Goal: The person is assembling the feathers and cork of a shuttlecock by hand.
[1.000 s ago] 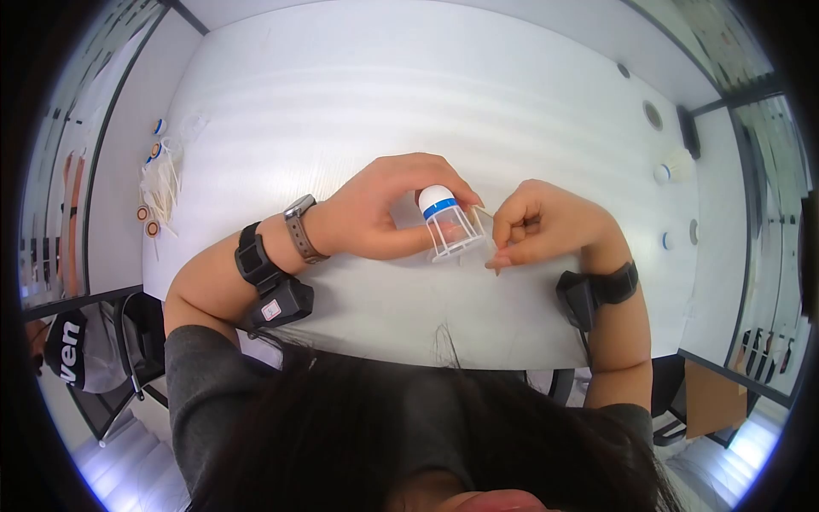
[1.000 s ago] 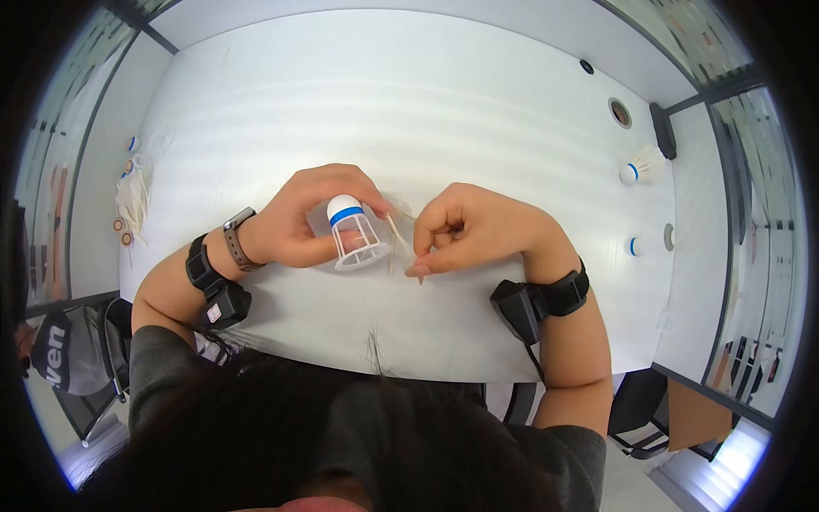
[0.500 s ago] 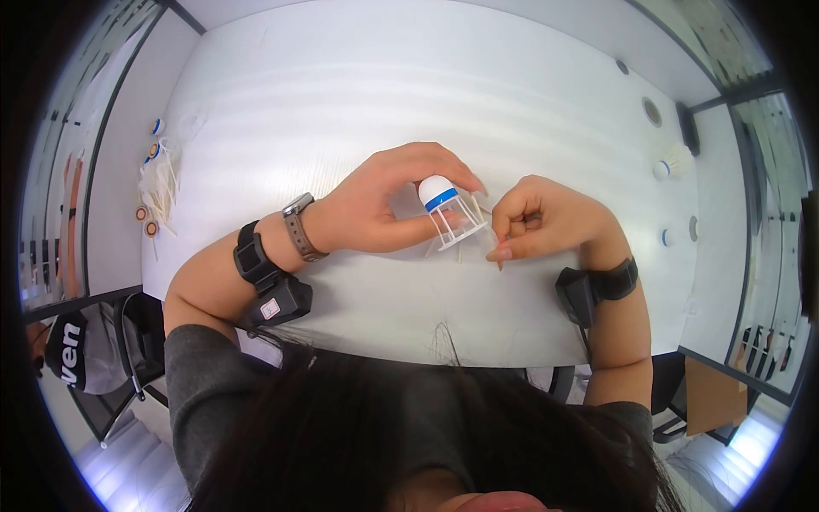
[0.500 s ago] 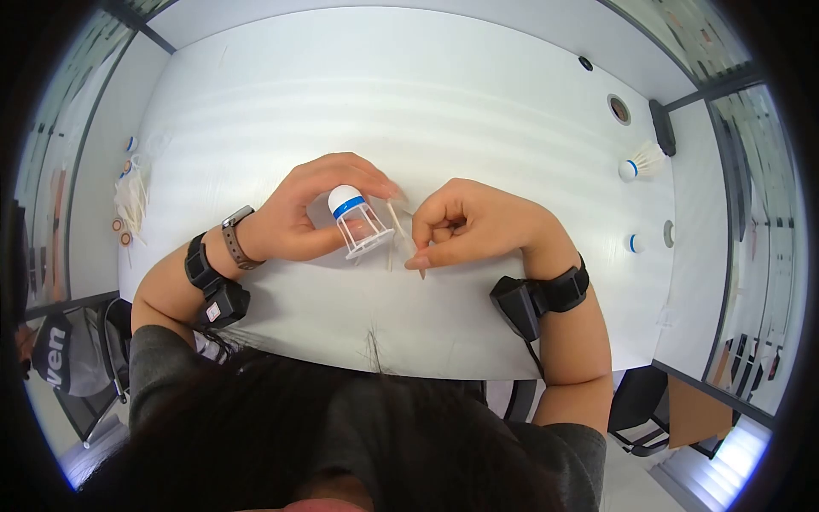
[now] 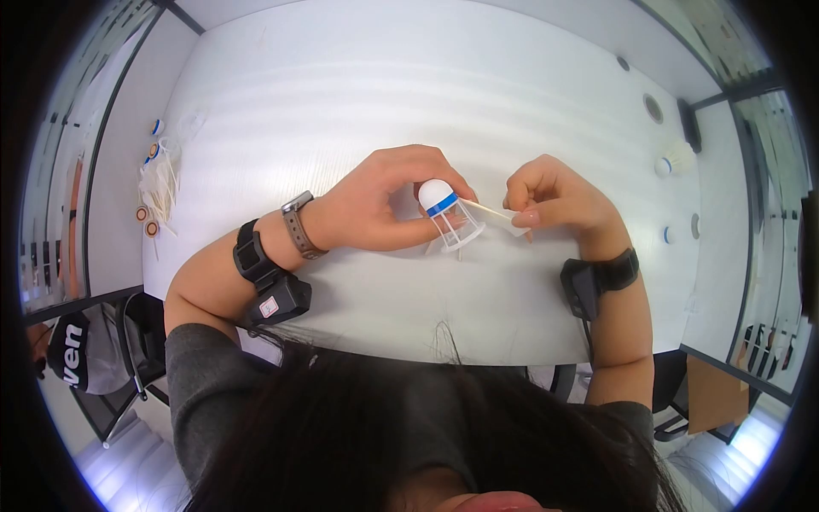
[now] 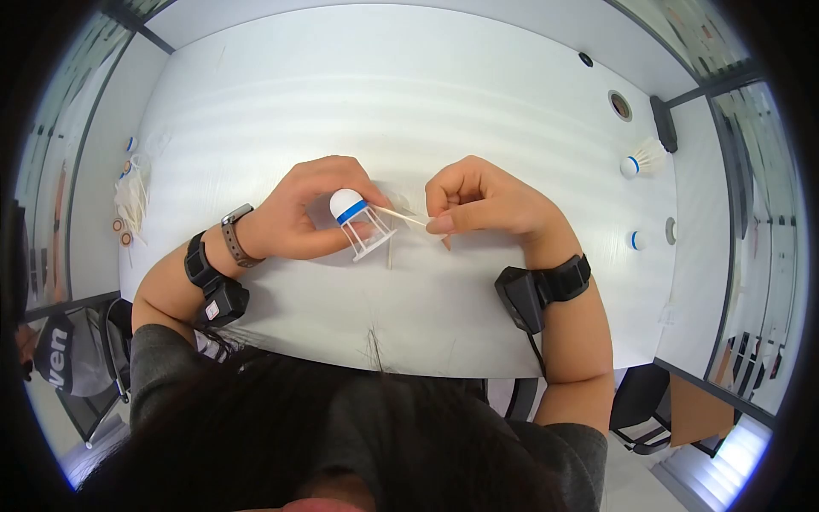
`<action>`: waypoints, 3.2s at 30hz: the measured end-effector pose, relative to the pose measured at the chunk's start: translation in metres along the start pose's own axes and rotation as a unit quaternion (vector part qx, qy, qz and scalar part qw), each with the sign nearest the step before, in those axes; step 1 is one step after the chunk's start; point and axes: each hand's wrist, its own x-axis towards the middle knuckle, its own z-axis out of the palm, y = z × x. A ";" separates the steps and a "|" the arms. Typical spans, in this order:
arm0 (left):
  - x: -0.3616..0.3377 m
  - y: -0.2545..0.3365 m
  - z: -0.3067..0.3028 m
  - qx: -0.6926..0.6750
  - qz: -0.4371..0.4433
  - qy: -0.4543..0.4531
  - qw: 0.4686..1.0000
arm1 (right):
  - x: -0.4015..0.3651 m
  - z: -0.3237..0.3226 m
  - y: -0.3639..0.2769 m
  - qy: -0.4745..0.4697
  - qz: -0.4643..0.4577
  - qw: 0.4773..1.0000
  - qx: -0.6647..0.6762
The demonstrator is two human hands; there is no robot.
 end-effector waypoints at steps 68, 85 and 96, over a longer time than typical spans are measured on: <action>0.000 -0.003 0.001 0.051 -0.019 0.101 0.993 | 0.003 0.009 0.003 0.067 -0.054 0.996 0.032; -0.001 -0.001 -0.001 0.065 0.037 0.037 0.996 | 0.012 0.015 0.008 0.131 -0.018 0.991 0.004; -0.003 -0.006 0.000 0.070 0.034 0.020 0.997 | 0.011 0.015 0.008 0.141 -0.033 0.989 0.022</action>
